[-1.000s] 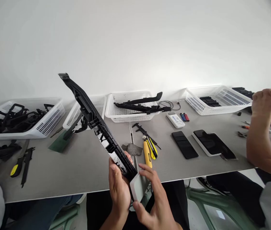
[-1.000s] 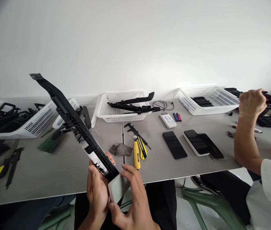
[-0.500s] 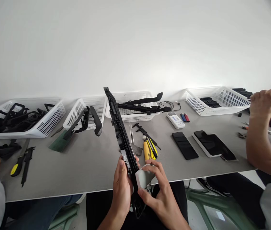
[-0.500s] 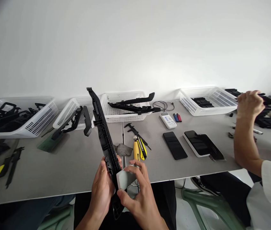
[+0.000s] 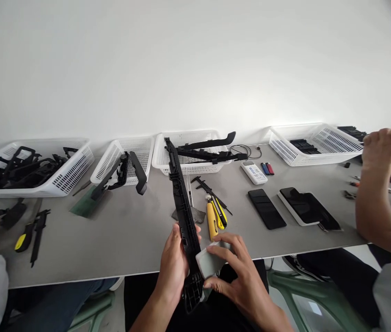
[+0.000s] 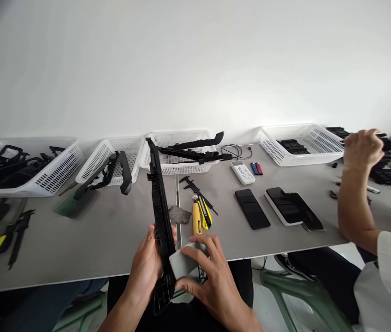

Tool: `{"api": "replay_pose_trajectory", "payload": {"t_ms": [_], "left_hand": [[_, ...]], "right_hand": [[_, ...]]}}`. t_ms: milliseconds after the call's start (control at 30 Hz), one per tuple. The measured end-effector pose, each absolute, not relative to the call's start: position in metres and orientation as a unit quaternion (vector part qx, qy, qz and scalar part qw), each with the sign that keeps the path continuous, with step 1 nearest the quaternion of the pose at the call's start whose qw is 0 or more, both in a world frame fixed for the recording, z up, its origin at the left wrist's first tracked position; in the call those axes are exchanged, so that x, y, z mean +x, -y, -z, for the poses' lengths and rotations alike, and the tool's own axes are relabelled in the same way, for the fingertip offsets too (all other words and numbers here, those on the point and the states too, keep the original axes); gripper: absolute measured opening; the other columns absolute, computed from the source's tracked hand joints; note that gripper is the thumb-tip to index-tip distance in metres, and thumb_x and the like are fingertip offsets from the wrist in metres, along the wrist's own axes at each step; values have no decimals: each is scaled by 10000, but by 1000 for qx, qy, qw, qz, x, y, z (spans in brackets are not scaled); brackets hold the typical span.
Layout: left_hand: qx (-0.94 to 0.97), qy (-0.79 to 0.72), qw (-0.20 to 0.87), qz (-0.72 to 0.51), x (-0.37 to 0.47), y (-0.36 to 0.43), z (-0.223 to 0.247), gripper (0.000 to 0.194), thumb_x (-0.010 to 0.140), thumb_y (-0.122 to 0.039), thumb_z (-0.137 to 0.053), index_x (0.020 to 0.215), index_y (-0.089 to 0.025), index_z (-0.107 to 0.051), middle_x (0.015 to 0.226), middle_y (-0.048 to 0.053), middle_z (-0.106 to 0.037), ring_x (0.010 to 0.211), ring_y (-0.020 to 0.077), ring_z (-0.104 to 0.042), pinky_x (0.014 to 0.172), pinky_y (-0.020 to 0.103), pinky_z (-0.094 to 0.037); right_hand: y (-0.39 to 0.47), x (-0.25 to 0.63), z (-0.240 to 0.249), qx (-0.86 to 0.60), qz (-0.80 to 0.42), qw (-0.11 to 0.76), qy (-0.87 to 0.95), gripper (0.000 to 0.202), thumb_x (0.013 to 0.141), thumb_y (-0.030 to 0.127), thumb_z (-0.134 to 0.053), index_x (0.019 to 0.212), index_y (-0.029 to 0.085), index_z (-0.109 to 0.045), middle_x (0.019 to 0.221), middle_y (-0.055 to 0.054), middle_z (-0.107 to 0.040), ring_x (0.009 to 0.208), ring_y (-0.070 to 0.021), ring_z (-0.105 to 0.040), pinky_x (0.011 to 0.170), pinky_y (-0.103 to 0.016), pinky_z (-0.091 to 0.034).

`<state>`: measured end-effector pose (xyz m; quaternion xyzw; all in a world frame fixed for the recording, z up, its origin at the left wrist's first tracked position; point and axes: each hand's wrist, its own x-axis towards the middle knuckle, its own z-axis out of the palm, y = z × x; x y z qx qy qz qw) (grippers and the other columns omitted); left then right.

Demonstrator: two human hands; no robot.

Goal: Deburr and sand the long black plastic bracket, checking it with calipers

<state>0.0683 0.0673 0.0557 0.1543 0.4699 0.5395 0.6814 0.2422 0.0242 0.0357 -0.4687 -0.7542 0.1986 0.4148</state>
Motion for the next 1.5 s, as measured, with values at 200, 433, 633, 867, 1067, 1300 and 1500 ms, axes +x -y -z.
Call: {"api": "replay_pose_trajectory", "payload": {"t_ms": [200,433,633,867,1067,1300,1500], "left_hand": [[144,-485,674,-538,67,-69,-55,711,632,-780,-894,943,-145,-813,923,91,-794,803,192,-694,713,280,-559],[193,-471,691,-512,70,-62,-59,662,804,-766,-782,1019,-141,-813,935,104,-801,878,247,-746,787,323,-577],[197,-486,668,-528,74,-57,-59,688,823,-772,-758,1121,-153,-802,1050,129,-820,1048,313,-764,926,386,-593],[186,-486,653,-551,73,-54,-51,621,842,-746,-762,1103,-183,-784,1149,138,-821,1225,337,-721,1023,397,-571],[189,-493,648,-550,76,-50,-41,629,837,-731,-780,1182,-206,-773,1325,131,-773,1395,346,-617,1146,408,-499],[199,-493,645,-550,75,-49,-37,588,840,-709,-793,1161,-217,-779,1300,114,-775,1382,318,-614,1149,376,-488],[234,-460,659,-548,78,-48,-50,503,912,-655,-749,1145,-210,-767,1179,101,-797,1214,299,-700,1028,354,-546]], "right_hand": [[-26,244,-39,-463,-216,404,758,488,909,570,-812,1293,309,-661,1264,-107,-621,1139,-314,-633,920,-434,-617],[-24,229,-44,-488,-268,442,703,445,936,510,-787,1296,301,-628,1284,-90,-593,1212,-305,-629,1023,-436,-575],[-23,213,-44,-521,-250,455,678,420,900,294,-730,1295,302,-589,1329,-93,-577,1249,-320,-605,1039,-484,-558],[-30,211,-45,-543,-214,455,673,388,914,306,-717,1279,299,-586,1422,-114,-562,1292,-352,-587,1030,-537,-548],[-32,215,-45,-541,-219,461,668,394,935,343,-707,1307,301,-586,1438,-113,-576,1302,-350,-593,1051,-546,-537],[-33,218,-44,-544,-197,464,671,388,934,348,-721,1296,289,-592,1441,-124,-579,1315,-360,-579,1049,-554,-531],[-33,220,-47,-496,-222,454,706,413,883,271,-693,1283,282,-595,1472,-123,-565,1359,-368,-564,1088,-566,-515]]}}
